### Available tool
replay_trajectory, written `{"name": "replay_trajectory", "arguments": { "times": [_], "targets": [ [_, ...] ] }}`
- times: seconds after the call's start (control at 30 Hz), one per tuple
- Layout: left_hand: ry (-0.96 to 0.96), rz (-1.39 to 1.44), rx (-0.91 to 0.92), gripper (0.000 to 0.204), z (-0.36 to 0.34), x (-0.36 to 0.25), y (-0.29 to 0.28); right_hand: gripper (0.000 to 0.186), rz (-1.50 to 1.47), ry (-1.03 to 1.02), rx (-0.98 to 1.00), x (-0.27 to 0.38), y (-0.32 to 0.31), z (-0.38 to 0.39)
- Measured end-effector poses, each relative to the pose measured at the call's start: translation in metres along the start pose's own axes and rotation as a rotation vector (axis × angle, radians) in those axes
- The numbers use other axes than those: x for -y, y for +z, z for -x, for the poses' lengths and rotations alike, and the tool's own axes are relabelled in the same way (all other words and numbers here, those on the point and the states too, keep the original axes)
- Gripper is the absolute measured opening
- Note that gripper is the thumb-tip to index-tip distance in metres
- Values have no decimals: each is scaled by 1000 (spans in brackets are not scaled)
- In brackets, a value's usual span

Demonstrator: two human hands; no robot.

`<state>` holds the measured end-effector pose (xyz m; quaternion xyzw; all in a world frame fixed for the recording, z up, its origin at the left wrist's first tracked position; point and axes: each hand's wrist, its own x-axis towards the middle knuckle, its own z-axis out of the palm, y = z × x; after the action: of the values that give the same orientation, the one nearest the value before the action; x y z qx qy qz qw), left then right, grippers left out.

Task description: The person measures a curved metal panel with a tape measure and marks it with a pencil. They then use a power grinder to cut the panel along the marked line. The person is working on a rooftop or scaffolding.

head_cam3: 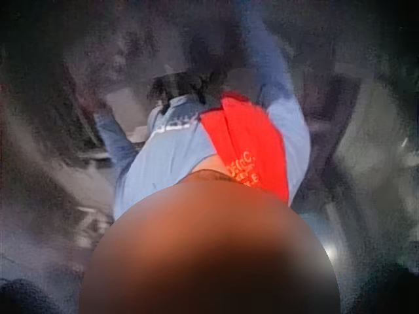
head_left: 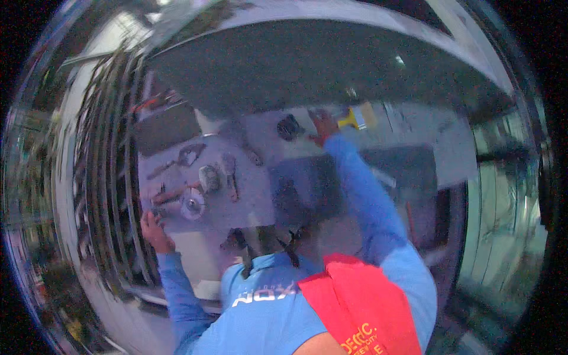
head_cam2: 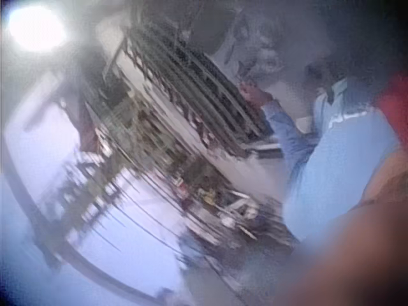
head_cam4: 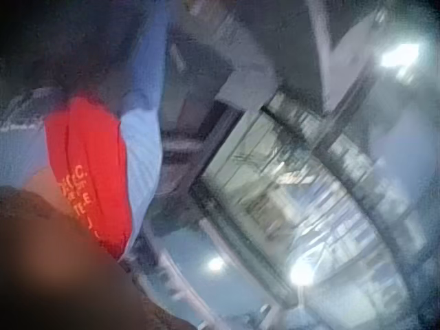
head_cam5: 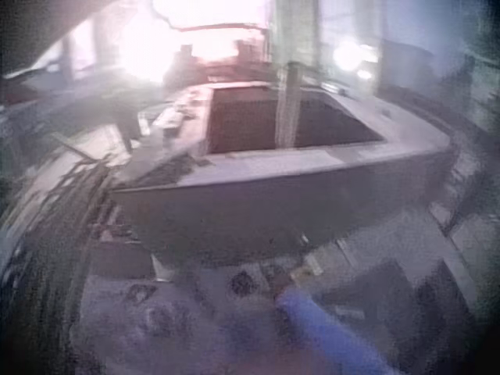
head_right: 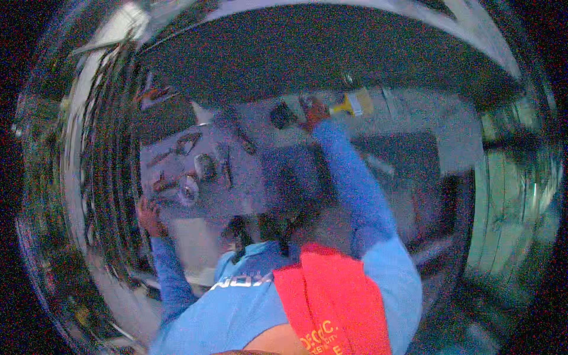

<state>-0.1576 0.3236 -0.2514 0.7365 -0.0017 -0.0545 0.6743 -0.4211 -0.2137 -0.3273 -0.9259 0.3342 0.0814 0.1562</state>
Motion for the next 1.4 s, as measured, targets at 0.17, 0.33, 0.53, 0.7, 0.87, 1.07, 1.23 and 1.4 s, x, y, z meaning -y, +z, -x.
{"name": "replay_trajectory", "arguments": {
  "times": [0.17, 0.33, 0.53, 0.7, 0.87, 1.07, 1.23, 1.4],
  "targets": [
    [-9, 36, 11, 40, 12, -107, 69, 78, -222, -269, -288, -22, 55, 61],
    [227, -209, -119, 36, -37, -210, 158, 63, -343, -74, -418, -120, 60, 137],
    [567, -476, -116, 34, -48, -279, 180, 57, 73, -71, -289, -192, 72, 199],
    [671, -617, 29, 28, -59, -280, 128, 46, -217, -91, -296, -239, 113, 165],
    [377, -427, -15, 37, -47, -261, 72, 48, -178, 179, 81, -237, 99, 146],
    [428, -112, 7, 32, -6, -166, 73, 43, 168, -120, -22, -202, 37, 198],
    [138, -86, 39, 33, 35, -88, 91, 43, -50, -223, 22, -175, 30, 262],
    [412, -49, -102, 36, 9, -116, 98, 44, 20, -189, 175, -151, 36, 306]
  ]
}}
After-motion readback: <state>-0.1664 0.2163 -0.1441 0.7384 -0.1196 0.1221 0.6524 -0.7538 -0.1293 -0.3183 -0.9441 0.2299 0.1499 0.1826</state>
